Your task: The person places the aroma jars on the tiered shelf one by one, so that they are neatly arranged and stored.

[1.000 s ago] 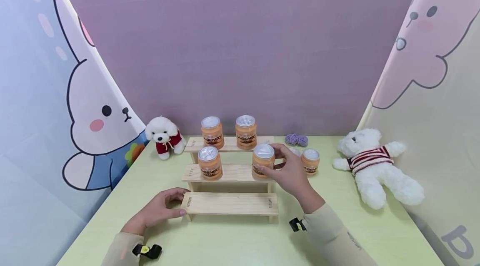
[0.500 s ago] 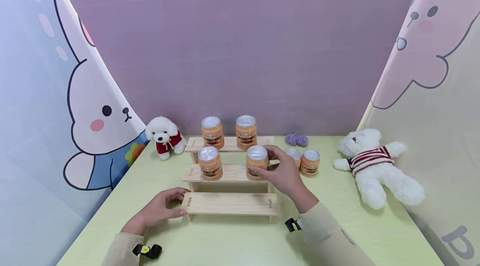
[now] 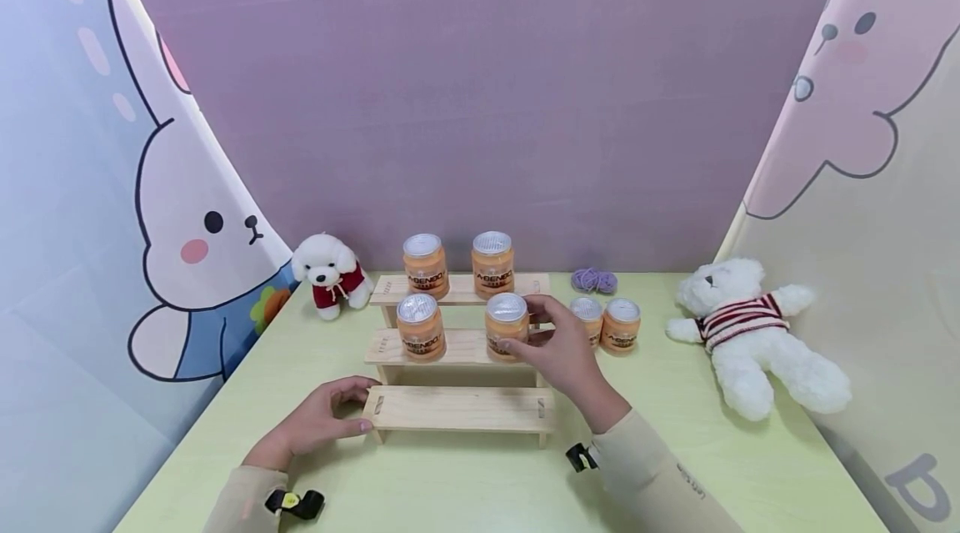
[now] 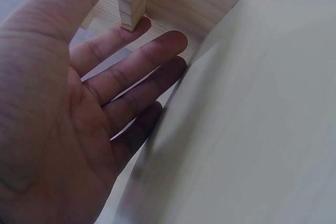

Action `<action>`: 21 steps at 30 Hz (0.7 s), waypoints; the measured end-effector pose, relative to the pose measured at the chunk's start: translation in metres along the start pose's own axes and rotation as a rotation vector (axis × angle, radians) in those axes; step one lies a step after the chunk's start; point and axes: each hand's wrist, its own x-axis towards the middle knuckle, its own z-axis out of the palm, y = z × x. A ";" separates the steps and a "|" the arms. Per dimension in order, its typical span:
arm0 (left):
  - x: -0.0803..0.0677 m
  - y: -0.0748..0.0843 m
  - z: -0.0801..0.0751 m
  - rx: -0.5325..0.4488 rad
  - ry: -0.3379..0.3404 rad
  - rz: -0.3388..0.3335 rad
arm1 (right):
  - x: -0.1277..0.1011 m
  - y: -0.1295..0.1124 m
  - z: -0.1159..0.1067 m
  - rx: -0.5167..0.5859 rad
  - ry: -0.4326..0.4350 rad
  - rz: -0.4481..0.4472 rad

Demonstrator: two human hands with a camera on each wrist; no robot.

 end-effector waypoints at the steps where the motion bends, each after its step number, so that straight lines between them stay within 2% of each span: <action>1: 0.000 0.000 0.000 0.001 0.000 0.000 | 0.000 0.000 0.001 0.010 -0.006 -0.011; 8: 0.001 -0.002 0.000 0.004 -0.004 0.005 | -0.001 -0.002 0.006 0.050 -0.037 -0.087; 21: 0.001 -0.005 -0.001 0.005 -0.003 0.003 | 0.001 -0.002 0.015 0.050 -0.034 -0.106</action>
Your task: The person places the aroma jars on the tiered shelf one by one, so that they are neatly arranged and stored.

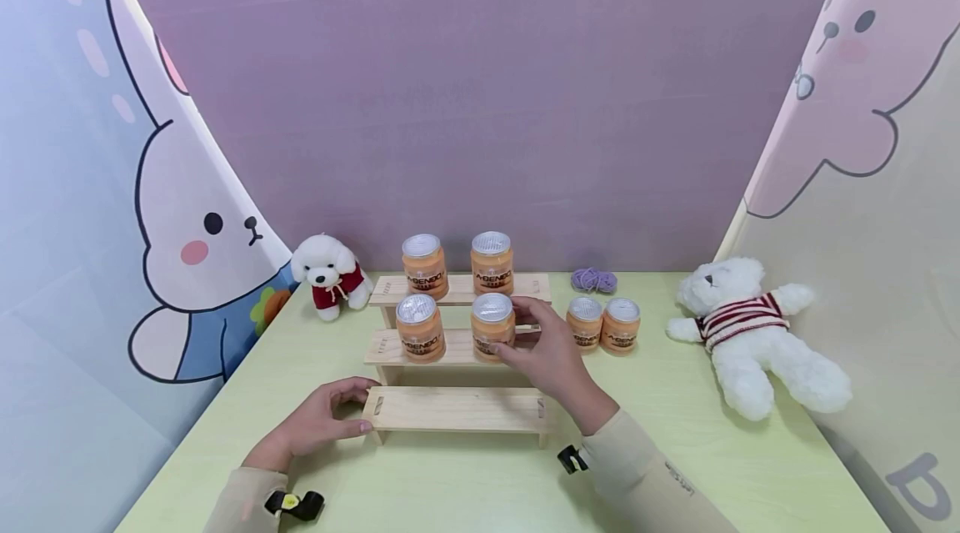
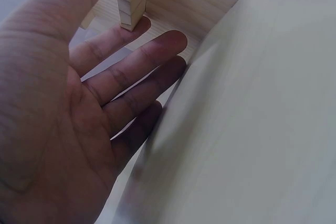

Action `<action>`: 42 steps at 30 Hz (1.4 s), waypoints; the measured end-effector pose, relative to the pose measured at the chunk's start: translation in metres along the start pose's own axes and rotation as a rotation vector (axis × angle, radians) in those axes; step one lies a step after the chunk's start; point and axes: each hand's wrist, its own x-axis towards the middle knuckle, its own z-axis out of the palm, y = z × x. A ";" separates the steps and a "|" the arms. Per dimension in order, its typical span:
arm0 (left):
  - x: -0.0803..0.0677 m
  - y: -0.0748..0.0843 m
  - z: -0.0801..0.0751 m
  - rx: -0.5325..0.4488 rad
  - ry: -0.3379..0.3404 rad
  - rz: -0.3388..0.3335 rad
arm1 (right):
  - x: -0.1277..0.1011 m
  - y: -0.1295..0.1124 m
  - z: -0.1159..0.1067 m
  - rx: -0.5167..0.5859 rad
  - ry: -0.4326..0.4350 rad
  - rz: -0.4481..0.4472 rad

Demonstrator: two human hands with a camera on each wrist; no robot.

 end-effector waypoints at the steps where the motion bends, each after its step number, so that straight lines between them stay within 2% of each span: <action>1: 0.000 0.000 0.000 -0.002 0.000 0.001 | 0.000 0.000 0.000 -0.001 0.001 0.000; 12: -0.003 0.005 -0.001 0.012 0.010 0.002 | 0.001 -0.001 -0.001 -0.005 -0.020 0.021; 24: -0.001 0.001 0.000 0.015 0.009 0.008 | 0.001 -0.001 -0.001 -0.013 -0.016 0.024; 33: -0.002 0.004 0.000 0.004 0.011 -0.004 | 0.000 -0.002 -0.007 -0.004 -0.031 0.057; 42: -0.003 0.006 0.000 -0.002 0.010 -0.009 | -0.007 -0.002 -0.022 -0.009 0.010 0.010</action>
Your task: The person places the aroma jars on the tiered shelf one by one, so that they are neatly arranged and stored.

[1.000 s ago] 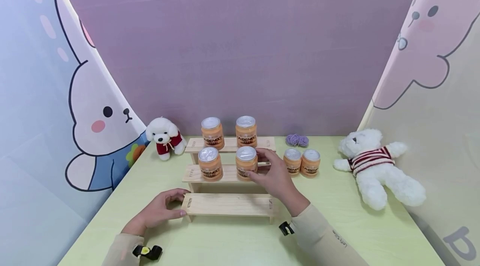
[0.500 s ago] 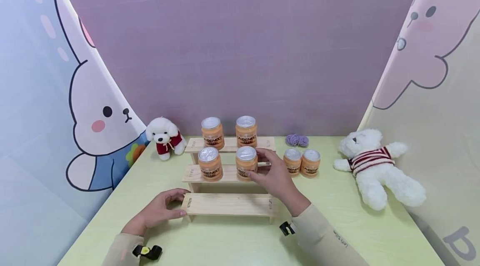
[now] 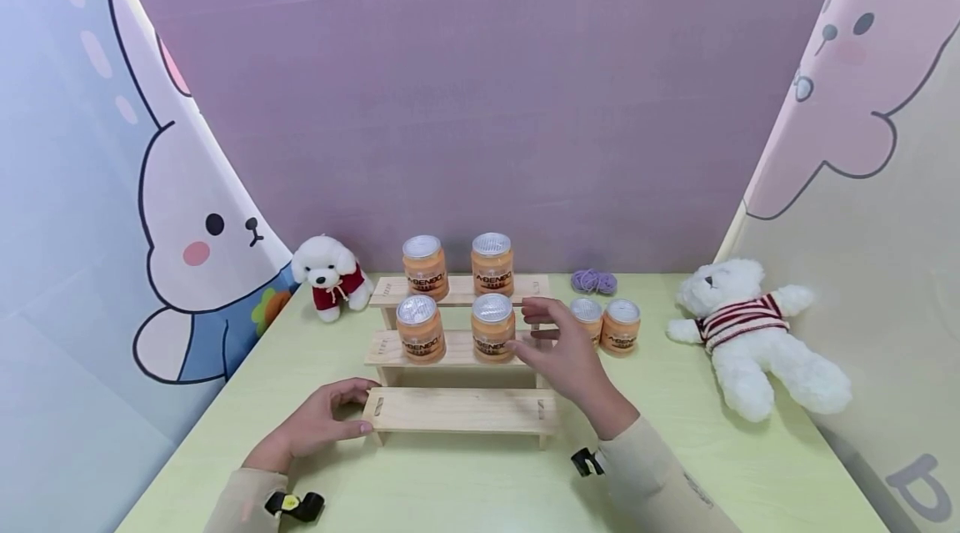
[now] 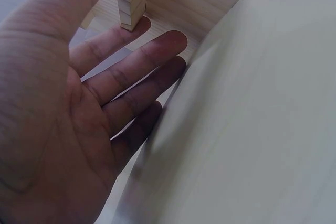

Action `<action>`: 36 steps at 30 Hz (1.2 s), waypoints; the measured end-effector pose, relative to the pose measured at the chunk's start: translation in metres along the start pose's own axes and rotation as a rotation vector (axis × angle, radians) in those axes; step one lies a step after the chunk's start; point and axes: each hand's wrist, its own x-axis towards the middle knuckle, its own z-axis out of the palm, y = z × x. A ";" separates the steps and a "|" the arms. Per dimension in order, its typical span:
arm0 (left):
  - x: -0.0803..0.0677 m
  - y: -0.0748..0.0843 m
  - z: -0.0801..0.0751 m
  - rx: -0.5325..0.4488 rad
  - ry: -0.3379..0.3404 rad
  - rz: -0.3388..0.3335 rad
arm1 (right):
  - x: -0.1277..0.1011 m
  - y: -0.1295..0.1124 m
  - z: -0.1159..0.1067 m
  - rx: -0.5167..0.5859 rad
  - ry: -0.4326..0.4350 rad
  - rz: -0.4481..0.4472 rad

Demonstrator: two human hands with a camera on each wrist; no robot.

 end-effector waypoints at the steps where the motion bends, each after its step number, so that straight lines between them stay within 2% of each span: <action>1: 0.000 0.000 0.000 0.003 0.000 -0.001 | -0.001 0.000 -0.002 0.001 0.007 -0.004; 5: 0.000 0.000 0.000 0.007 0.003 -0.006 | -0.003 -0.002 -0.009 -0.023 0.053 0.000; 9: 0.000 0.000 0.000 0.006 0.004 -0.005 | -0.006 -0.020 -0.021 -0.052 0.094 0.000; 10: 0.000 0.000 0.000 0.007 0.002 0.003 | -0.006 -0.018 -0.024 -0.061 0.107 -0.002; 12: 0.000 -0.001 0.000 0.013 0.001 0.005 | -0.006 -0.012 -0.030 -0.054 0.134 -0.009; 16: 0.000 -0.002 0.000 0.020 -0.006 0.025 | -0.003 0.020 -0.043 -0.056 0.196 -0.011; 29: 0.001 -0.003 -0.001 0.008 -0.002 0.001 | -0.004 0.056 -0.076 -0.120 0.288 0.118; 36: 0.003 -0.005 0.000 0.011 -0.007 -0.014 | -0.007 0.076 -0.091 -0.196 0.341 0.189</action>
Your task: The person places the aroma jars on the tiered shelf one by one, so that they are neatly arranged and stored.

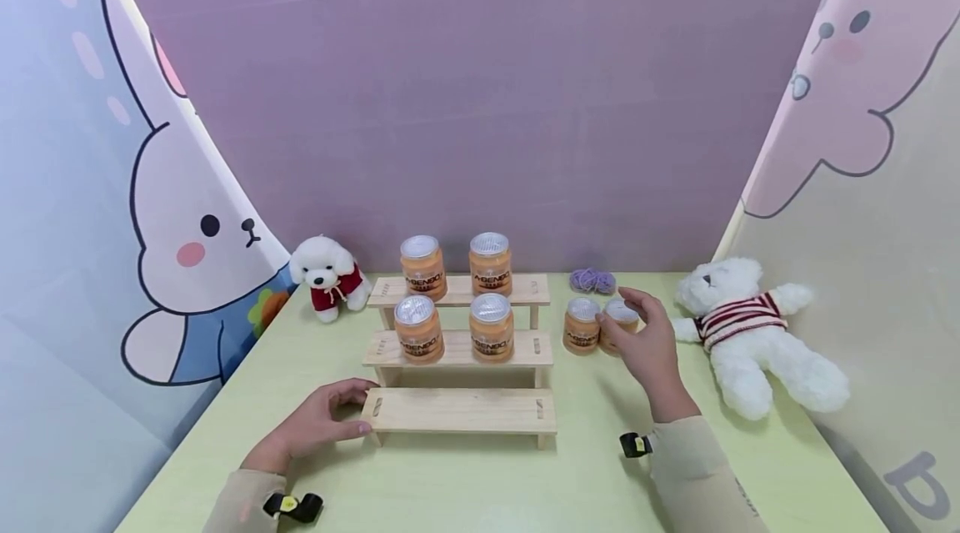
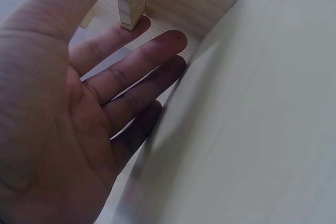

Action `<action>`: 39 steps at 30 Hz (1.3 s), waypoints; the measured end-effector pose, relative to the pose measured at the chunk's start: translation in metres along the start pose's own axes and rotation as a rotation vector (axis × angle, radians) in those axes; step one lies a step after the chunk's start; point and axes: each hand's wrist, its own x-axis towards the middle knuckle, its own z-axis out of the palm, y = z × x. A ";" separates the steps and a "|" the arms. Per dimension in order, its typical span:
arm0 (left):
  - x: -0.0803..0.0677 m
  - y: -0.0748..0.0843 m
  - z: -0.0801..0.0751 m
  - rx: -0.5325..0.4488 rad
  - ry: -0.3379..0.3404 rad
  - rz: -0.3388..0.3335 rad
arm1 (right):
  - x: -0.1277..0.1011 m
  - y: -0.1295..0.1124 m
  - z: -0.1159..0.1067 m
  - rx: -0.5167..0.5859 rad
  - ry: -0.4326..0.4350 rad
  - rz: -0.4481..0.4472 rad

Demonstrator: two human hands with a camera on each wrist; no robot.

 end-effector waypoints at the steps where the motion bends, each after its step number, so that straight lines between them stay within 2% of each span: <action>1: 0.000 0.000 0.000 0.002 -0.001 -0.004 | 0.001 0.003 -0.001 -0.006 0.002 0.008; 15: -0.001 0.000 0.001 0.014 0.008 0.026 | 0.007 0.031 -0.006 0.012 -0.013 0.115; 28: -0.002 0.003 0.001 0.012 0.005 0.011 | 0.010 0.048 -0.001 0.091 -0.171 0.233; 39: -0.001 0.003 0.001 0.027 0.013 -0.003 | 0.010 0.057 0.003 0.072 -0.208 0.255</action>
